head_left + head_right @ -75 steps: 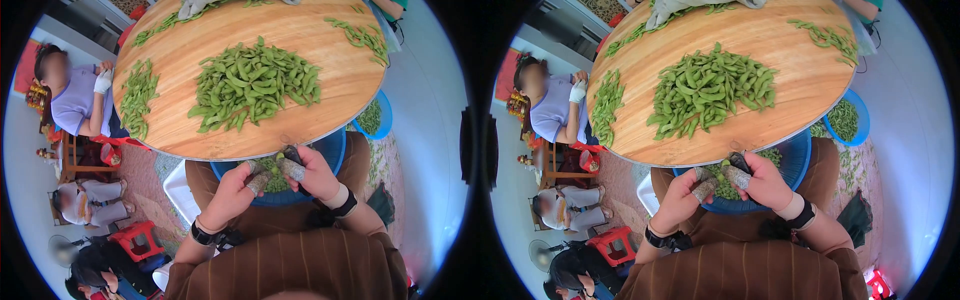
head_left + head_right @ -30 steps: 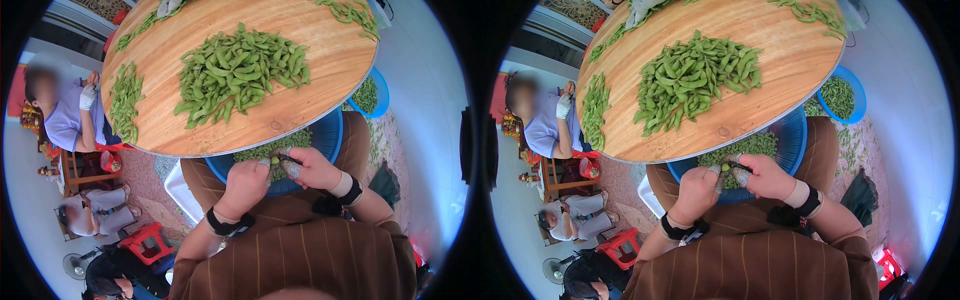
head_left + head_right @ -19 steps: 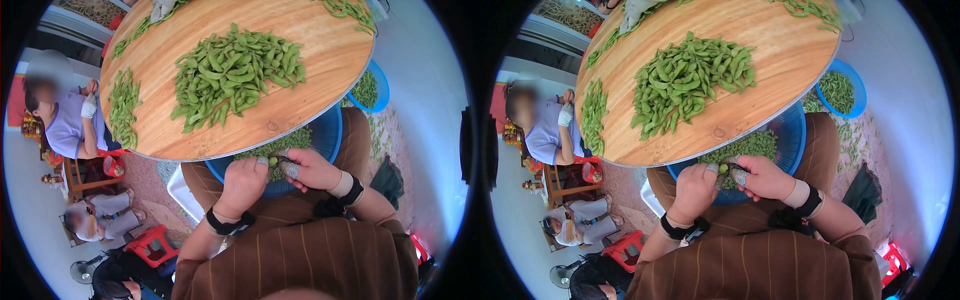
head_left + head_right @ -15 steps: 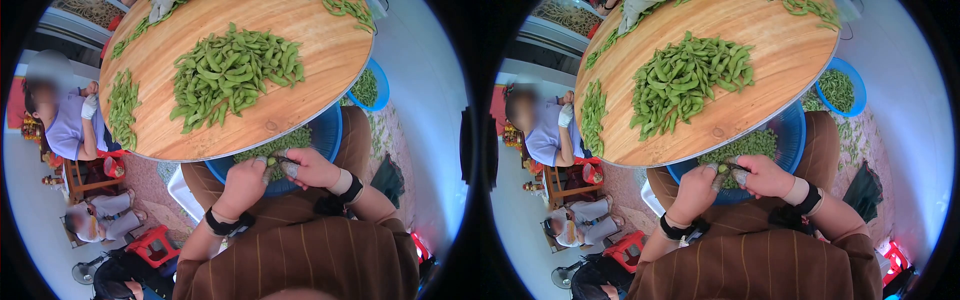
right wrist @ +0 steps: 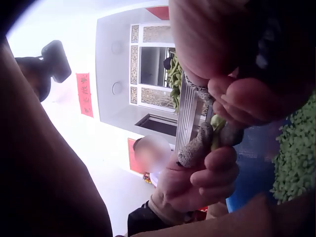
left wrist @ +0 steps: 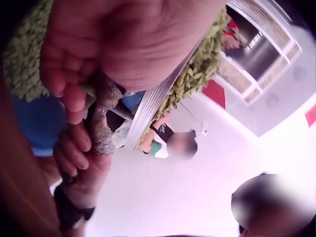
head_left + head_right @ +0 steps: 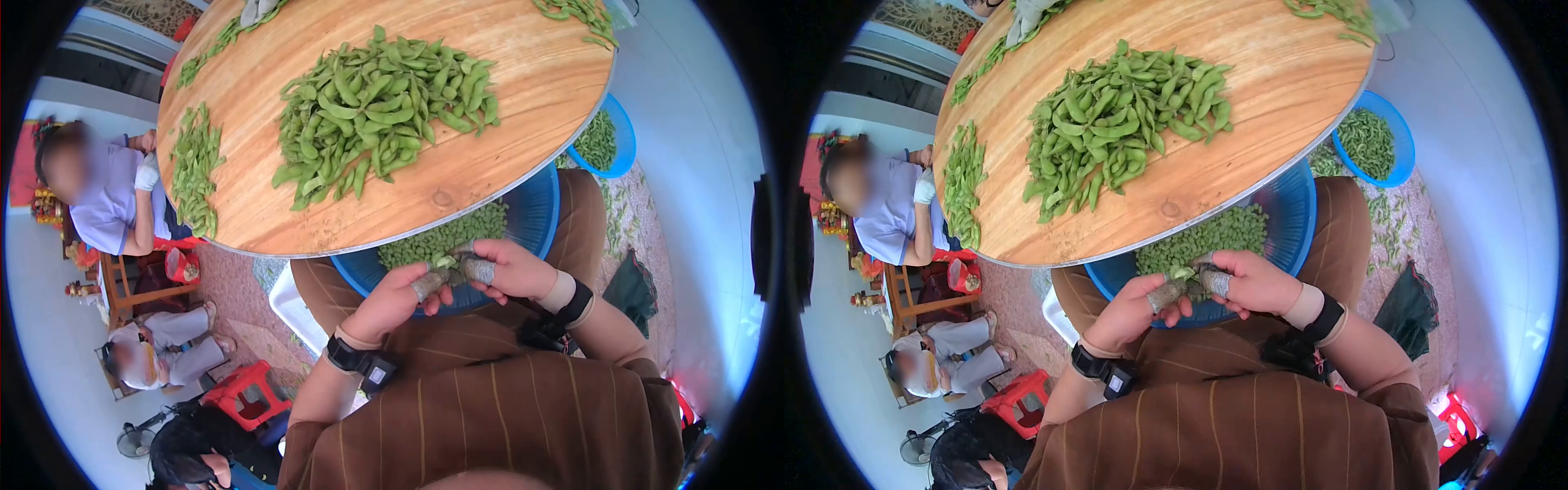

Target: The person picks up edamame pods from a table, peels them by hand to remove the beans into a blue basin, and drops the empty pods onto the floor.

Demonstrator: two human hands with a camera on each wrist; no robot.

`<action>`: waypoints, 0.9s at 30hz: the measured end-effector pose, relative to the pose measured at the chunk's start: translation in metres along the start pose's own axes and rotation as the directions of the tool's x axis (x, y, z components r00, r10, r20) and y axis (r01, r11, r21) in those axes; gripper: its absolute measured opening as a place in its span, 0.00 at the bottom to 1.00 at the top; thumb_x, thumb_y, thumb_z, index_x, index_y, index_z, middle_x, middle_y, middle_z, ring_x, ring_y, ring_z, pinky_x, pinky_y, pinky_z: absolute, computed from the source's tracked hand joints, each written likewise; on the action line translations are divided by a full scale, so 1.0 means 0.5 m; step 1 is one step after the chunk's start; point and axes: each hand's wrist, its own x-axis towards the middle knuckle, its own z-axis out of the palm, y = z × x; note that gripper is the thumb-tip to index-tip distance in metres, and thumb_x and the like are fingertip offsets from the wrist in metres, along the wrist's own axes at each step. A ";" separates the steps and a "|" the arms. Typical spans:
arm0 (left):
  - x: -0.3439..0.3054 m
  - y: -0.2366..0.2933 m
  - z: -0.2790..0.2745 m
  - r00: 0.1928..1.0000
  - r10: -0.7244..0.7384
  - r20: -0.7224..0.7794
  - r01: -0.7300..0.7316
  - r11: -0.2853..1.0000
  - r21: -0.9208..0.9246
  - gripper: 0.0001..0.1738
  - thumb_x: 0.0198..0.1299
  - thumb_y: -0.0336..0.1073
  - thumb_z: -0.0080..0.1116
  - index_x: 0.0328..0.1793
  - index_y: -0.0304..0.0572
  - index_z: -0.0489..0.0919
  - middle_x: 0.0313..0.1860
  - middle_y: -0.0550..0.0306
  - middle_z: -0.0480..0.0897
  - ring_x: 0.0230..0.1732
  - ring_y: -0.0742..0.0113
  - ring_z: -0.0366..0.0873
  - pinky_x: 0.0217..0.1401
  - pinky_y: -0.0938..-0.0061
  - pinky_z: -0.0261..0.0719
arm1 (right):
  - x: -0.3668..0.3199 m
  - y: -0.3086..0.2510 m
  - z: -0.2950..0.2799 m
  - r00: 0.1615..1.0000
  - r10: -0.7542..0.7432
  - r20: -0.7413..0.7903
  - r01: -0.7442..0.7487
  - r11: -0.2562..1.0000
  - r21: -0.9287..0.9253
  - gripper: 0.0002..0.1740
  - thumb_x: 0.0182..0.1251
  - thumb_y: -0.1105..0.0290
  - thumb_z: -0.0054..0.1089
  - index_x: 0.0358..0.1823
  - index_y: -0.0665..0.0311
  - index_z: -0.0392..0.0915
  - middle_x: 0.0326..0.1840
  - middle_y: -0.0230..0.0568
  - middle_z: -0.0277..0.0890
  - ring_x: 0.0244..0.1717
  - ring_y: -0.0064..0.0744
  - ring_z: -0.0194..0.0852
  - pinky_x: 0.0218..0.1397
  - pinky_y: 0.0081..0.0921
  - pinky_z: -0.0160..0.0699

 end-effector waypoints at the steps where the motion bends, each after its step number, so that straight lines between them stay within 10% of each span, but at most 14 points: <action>1: 0.001 0.000 0.002 1.000 0.001 -0.004 -0.001 1.000 -0.004 0.12 0.70 0.35 0.47 0.48 0.35 0.77 0.38 0.56 0.82 0.31 0.75 0.74 0.36 0.80 0.73 | 0.003 -0.003 0.000 0.999 -0.032 -0.022 0.031 0.999 -0.044 0.13 0.68 0.67 0.53 0.52 0.60 0.74 0.23 0.27 0.68 0.18 0.14 0.64 0.18 0.15 0.67; 6: -0.003 0.012 0.009 0.994 0.089 0.069 -0.104 0.958 0.268 0.10 0.69 0.33 0.46 0.43 0.37 0.78 0.34 0.63 0.79 0.31 0.78 0.71 0.36 0.81 0.71 | 0.021 -0.023 0.002 0.966 -0.251 -0.067 0.189 0.854 -0.485 0.11 0.63 0.65 0.60 0.40 0.65 0.75 0.23 0.37 0.71 0.22 0.25 0.70 0.27 0.28 0.74; 9: 0.002 0.008 0.007 0.998 0.008 0.069 -0.024 0.974 0.226 0.10 0.69 0.32 0.45 0.42 0.36 0.78 0.35 0.62 0.80 0.31 0.78 0.72 0.36 0.81 0.72 | 0.036 -0.006 -0.009 0.930 -0.367 0.023 0.318 0.773 -0.549 0.13 0.59 0.64 0.63 0.36 0.67 0.75 0.26 0.48 0.74 0.27 0.41 0.76 0.35 0.36 0.75; 11: 0.004 0.007 0.005 0.999 -0.025 0.025 0.021 0.988 0.150 0.10 0.68 0.32 0.45 0.42 0.36 0.78 0.36 0.61 0.81 0.31 0.78 0.73 0.36 0.81 0.72 | 0.041 -0.006 0.003 0.869 -0.493 0.031 0.270 0.422 -0.865 0.13 0.57 0.64 0.63 0.32 0.67 0.73 0.28 0.53 0.75 0.30 0.53 0.76 0.35 0.38 0.75; 14: 0.006 0.007 -0.001 0.998 -0.031 -0.063 0.033 0.998 0.044 0.11 0.69 0.33 0.45 0.43 0.35 0.78 0.36 0.59 0.82 0.31 0.78 0.74 0.36 0.81 0.73 | 0.050 0.009 0.009 0.763 -0.640 -0.095 0.212 0.385 -0.898 0.13 0.57 0.65 0.63 0.30 0.68 0.72 0.28 0.55 0.75 0.33 0.58 0.75 0.34 0.39 0.75; 17: 0.004 0.006 0.000 0.991 0.046 -0.125 -0.030 0.991 0.132 0.13 0.69 0.34 0.44 0.44 0.35 0.78 0.35 0.59 0.82 0.30 0.78 0.74 0.35 0.81 0.73 | 0.042 -0.001 0.002 0.829 -0.512 -0.224 0.204 0.651 -0.731 0.14 0.58 0.64 0.63 0.32 0.69 0.72 0.26 0.55 0.75 0.30 0.58 0.74 0.33 0.39 0.75; 21: 0.010 0.000 0.008 0.986 0.153 -0.060 -0.108 0.877 0.467 0.14 0.70 0.35 0.42 0.47 0.34 0.78 0.35 0.59 0.82 0.31 0.78 0.74 0.35 0.81 0.73 | 0.034 -0.012 0.005 0.965 -0.184 -0.186 0.108 0.929 -0.353 0.12 0.62 0.65 0.63 0.35 0.66 0.73 0.20 0.35 0.73 0.17 0.27 0.71 0.22 0.23 0.71; 25: 0.006 0.015 0.008 0.993 0.051 -0.108 -0.002 0.912 0.410 0.14 0.70 0.36 0.44 0.48 0.33 0.77 0.37 0.55 0.82 0.31 0.74 0.75 0.35 0.78 0.74 | 0.026 -0.007 -0.004 0.975 -0.189 -0.117 0.148 0.944 -0.294 0.11 0.65 0.65 0.61 0.36 0.65 0.73 0.20 0.29 0.70 0.16 0.15 0.67 0.19 0.18 0.65; 27: -0.001 0.017 0.006 0.992 0.019 0.128 0.027 0.937 -0.348 0.16 0.69 0.40 0.48 0.49 0.32 0.77 0.37 0.49 0.81 0.31 0.69 0.76 0.35 0.74 0.75 | 0.013 -0.024 -0.011 0.985 -0.152 0.081 0.155 0.987 -0.034 0.10 0.67 0.65 0.60 0.39 0.64 0.73 0.20 0.28 0.68 0.15 0.15 0.63 0.17 0.17 0.62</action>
